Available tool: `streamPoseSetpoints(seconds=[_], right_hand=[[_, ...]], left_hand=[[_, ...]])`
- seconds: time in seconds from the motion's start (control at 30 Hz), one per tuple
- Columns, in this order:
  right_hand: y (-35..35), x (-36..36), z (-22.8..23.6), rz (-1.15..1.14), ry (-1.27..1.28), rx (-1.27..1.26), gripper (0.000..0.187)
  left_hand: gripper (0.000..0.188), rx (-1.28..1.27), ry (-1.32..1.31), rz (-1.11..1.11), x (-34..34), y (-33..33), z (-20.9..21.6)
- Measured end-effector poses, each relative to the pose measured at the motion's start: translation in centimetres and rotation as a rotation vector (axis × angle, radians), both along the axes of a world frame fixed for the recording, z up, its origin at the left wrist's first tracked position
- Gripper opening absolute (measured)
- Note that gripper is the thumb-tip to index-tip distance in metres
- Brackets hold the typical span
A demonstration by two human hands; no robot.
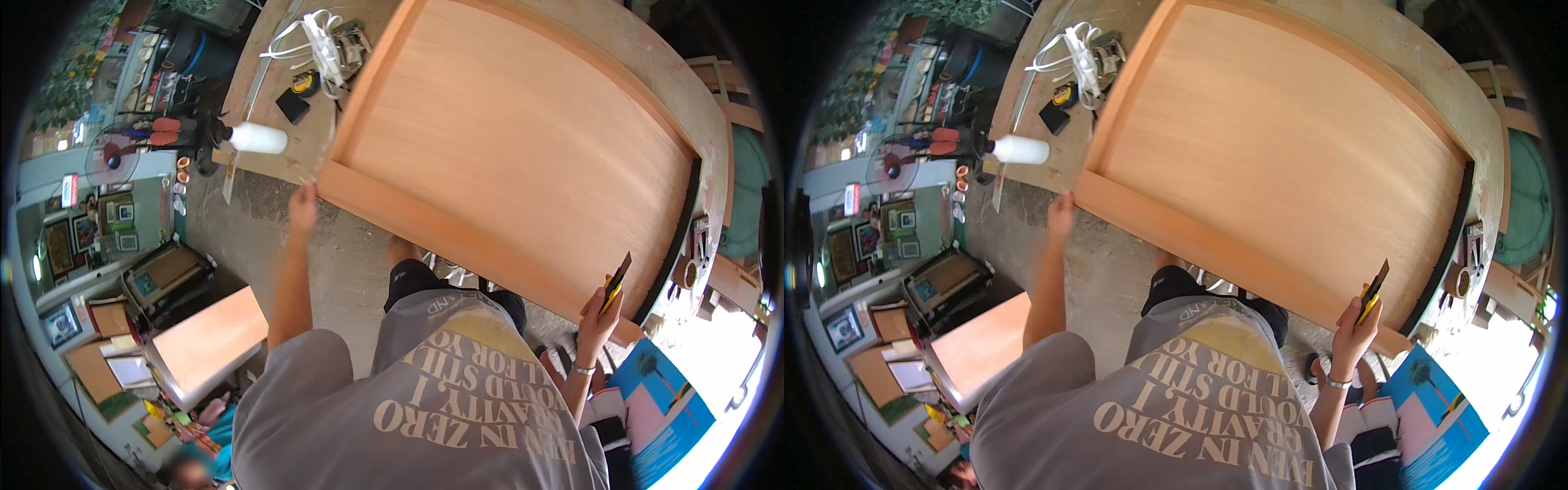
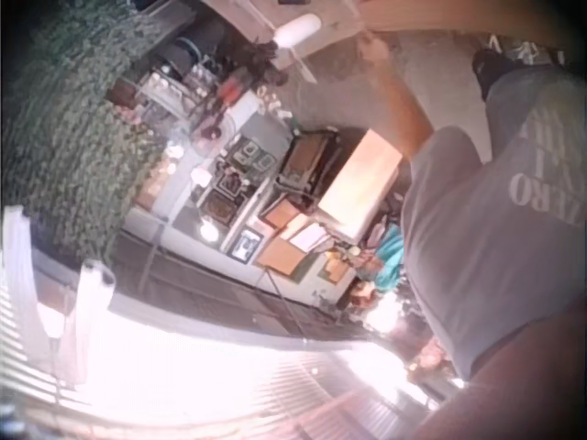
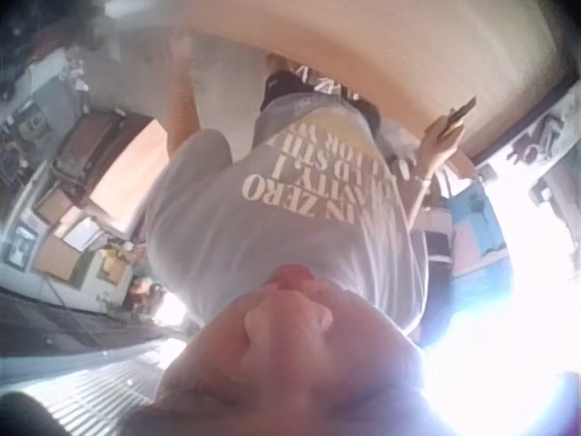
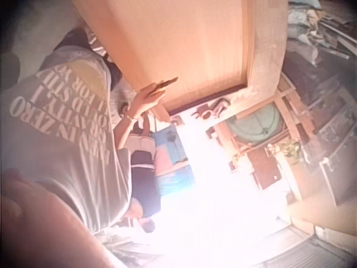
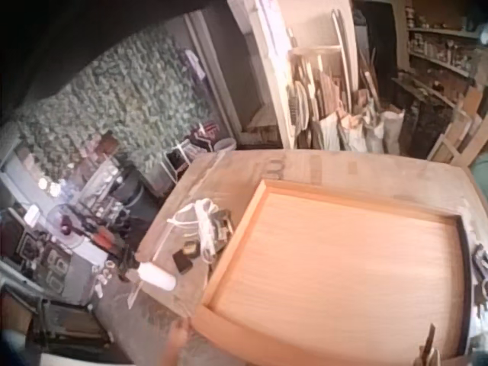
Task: The person assembles a wooden frame around a large canvas by hand, using a utility knife to trim the edges. They repeatedly align the frame pieces, press them into place, and cut the excess material along the perimeter. Finally, they lift the canvas to reveal a textured painting on the front.
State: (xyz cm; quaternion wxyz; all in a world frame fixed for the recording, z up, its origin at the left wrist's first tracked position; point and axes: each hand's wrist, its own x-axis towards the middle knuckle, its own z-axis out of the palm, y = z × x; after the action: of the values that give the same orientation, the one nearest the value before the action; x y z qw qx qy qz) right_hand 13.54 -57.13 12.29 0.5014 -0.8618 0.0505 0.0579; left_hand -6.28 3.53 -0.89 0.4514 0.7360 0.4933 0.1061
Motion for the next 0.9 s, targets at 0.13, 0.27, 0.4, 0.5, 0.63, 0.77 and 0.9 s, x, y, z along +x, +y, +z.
streamPoseSetpoints(seconds=[0.13, 0.27, 0.4, 0.5, 0.63, 0.77, 0.9], right_hand=[[12.1, -5.1, 2.1, -0.137, 0.035, 0.121, 0.032], [21.3, -10.2, 4.1, -0.154, 0.103, 0.215, 0.032], [27.0, -13.8, 6.0, -0.228, 0.098, 0.316, 0.031], [29.6, -15.6, 6.3, -0.228, 0.091, 0.278, 0.028], [32.0, -17.7, 6.2, -0.233, 0.074, 0.211, 0.029], [33.5, -20.6, 4.6, -0.156, 0.092, 0.0, 0.032], [37.3, -22.6, 4.5, -0.074, 0.141, -0.136, 0.04]], left_hand=[[0.044, -0.146, -0.241, -0.094, 0.7, -1.9, -0.3], [0.044, -0.008, -0.015, -0.568, -0.7, -1.2, 2.3], [0.042, -0.185, 0.069, -0.949, 1.7, 1.2, 5.0], [0.045, -0.104, 0.073, -1.055, 4.1, 2.5, 5.5], [0.044, -0.005, 0.145, -1.157, 7.9, 3.2, 6.6], [0.043, 0.031, 0.161, -1.161, 10.3, 3.9, 5.8], [0.038, -0.01, 0.219, -1.184, 12.8, 3.9, 6.8]])
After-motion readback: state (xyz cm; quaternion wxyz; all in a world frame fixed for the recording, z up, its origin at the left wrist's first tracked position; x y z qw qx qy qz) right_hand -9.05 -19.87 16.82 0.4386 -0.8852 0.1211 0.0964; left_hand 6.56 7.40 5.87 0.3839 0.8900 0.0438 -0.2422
